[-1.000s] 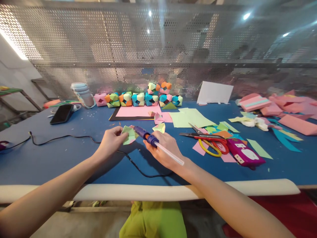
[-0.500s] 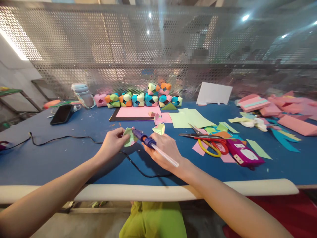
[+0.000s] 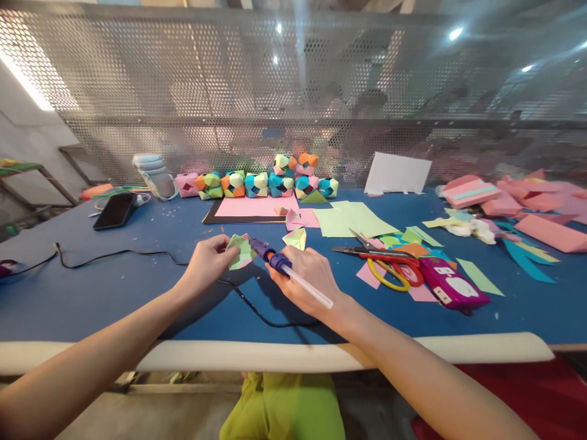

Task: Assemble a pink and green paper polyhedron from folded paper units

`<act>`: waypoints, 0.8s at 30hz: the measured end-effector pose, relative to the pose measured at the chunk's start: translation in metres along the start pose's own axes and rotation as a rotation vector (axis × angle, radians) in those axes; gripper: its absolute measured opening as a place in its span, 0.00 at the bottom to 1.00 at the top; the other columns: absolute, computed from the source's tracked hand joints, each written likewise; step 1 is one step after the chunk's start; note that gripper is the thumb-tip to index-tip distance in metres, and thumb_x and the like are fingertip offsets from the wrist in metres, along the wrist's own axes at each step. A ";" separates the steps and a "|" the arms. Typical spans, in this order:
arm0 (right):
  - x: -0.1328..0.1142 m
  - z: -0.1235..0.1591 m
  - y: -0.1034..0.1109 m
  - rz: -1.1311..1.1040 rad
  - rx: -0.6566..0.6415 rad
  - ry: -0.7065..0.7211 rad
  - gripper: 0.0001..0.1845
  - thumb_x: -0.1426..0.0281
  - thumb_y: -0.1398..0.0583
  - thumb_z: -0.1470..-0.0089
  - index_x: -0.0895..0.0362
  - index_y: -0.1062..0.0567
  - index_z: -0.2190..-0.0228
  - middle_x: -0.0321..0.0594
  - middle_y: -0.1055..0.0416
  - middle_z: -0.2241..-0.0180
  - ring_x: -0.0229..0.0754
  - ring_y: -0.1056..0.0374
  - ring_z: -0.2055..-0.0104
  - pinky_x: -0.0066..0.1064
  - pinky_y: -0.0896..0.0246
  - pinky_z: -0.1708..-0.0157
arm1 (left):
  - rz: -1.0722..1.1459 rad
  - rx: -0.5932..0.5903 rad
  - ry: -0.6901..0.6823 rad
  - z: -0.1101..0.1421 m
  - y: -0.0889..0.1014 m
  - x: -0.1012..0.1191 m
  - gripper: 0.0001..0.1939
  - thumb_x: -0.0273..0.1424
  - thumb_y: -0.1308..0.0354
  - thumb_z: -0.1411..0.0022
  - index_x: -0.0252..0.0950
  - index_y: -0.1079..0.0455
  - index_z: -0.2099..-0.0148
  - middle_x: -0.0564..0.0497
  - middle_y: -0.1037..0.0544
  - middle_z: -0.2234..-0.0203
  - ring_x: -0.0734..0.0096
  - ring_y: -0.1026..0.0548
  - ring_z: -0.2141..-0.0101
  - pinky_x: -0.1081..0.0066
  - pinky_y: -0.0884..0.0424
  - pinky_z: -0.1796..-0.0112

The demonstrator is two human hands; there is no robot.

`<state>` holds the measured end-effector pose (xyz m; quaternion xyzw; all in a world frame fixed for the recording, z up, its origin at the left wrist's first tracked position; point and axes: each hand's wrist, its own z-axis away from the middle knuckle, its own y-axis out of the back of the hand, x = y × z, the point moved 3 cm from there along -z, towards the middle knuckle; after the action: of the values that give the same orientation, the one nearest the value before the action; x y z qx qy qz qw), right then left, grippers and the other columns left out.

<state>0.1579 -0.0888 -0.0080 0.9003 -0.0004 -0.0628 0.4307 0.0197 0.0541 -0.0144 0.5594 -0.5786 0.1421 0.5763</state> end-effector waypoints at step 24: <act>0.024 -0.008 -0.004 -0.509 -0.050 -0.361 0.18 0.57 0.46 0.41 0.55 0.24 0.69 0.39 0.24 0.72 0.46 0.28 0.68 0.33 0.36 0.68 | 0.242 0.044 0.113 0.001 0.007 0.007 0.06 0.32 0.44 0.54 0.34 0.34 0.78 0.56 0.34 0.83 0.77 0.38 0.78 0.74 0.45 0.76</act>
<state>0.1824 -0.0814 -0.0088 0.8348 0.1499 -0.3275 0.4163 0.0155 0.0518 -0.0058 0.4889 -0.6052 0.2547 0.5743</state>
